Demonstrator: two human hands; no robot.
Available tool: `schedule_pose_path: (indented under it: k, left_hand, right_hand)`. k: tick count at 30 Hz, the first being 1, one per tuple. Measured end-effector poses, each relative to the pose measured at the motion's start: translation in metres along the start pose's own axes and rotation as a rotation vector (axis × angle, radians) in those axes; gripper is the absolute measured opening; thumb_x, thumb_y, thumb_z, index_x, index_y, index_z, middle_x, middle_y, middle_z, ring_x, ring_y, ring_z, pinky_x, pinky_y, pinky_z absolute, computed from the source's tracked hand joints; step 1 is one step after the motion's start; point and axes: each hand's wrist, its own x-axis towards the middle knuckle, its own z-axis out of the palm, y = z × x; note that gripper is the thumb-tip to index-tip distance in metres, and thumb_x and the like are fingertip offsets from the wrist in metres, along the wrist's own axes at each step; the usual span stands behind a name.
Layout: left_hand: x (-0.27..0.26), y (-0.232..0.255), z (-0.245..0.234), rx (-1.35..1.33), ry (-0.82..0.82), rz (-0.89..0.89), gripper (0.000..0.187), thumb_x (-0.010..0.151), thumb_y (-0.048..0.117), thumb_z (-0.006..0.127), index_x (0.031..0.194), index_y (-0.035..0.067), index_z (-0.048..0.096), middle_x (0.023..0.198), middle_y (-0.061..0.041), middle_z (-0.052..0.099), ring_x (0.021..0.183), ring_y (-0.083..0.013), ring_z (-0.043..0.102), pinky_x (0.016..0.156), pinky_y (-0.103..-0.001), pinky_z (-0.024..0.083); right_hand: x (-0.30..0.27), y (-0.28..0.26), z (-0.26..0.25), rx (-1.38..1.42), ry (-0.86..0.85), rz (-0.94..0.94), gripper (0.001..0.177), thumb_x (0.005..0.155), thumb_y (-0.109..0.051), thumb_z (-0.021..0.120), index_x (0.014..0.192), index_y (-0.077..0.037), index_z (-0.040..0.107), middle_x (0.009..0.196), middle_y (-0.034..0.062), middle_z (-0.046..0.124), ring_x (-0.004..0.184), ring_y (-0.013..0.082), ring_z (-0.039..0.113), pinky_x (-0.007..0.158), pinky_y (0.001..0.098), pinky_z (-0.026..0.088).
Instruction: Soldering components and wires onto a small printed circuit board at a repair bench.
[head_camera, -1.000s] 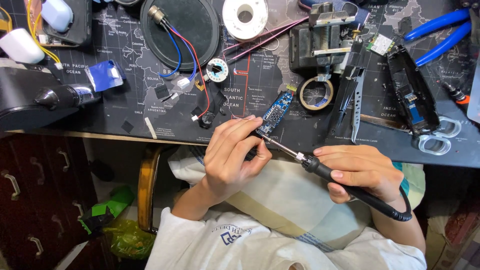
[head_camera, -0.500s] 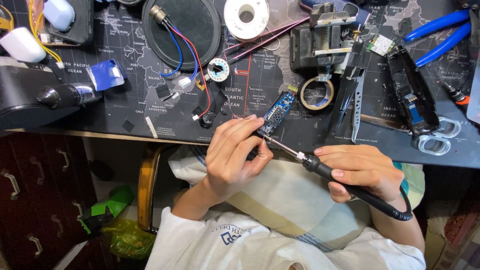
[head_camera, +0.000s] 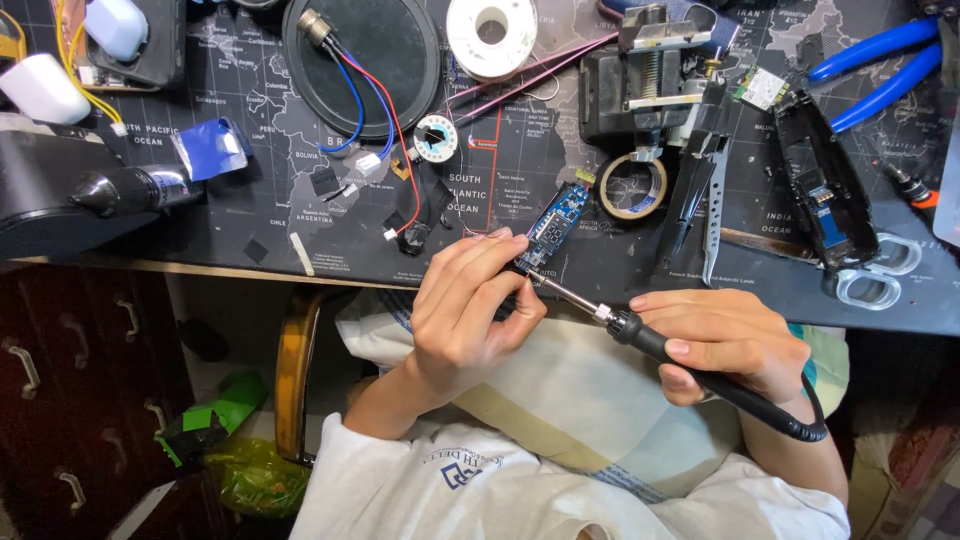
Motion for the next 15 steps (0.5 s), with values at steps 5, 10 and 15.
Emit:
schedule_pose_path:
  k: [5, 10, 15]
  left_hand:
    - [0.000, 0.001, 0.000, 0.018, -0.002, -0.003, 0.011, 0.097, -0.005, 0.069, 0.087, 0.000, 0.069, 0.113, -0.016, 0.079, 0.104, -0.0309, 0.082, 0.095, -0.045, 0.066]
    - [0.001, 0.002, 0.000, 0.008, -0.005, -0.002, 0.010, 0.096, -0.006, 0.070, 0.087, -0.001, 0.069, 0.112, -0.017, 0.079, 0.104, -0.0324, 0.082, 0.094, -0.045, 0.067]
    - [0.001, 0.003, -0.001, 0.012, -0.005, -0.001, 0.010, 0.096, -0.006, 0.070, 0.087, -0.001, 0.070, 0.112, -0.017, 0.079, 0.104, -0.0326, 0.082, 0.095, -0.046, 0.067]
  right_hand:
    - [0.002, -0.002, -0.002, 0.006, -0.022, -0.005, 0.011, 0.104, -0.013, 0.067, 0.111, -0.010, 0.059, 0.091, 0.0149, 0.079, 0.082, 0.0312, 0.085, 0.089, 0.0522, 0.080]
    - [0.003, 0.001, -0.001, 0.015, -0.013, -0.040, 0.012, 0.104, -0.014, 0.067, 0.112, -0.009, 0.060, 0.090, 0.0154, 0.079, 0.080, 0.0291, 0.084, 0.088, 0.0515, 0.080]
    - [-0.018, 0.019, -0.014, 0.124, -0.010, -0.071, 0.015, 0.104, -0.018, 0.069, 0.115, -0.009, 0.063, 0.094, 0.0172, 0.079, 0.082, 0.0319, 0.085, 0.089, 0.0566, 0.082]
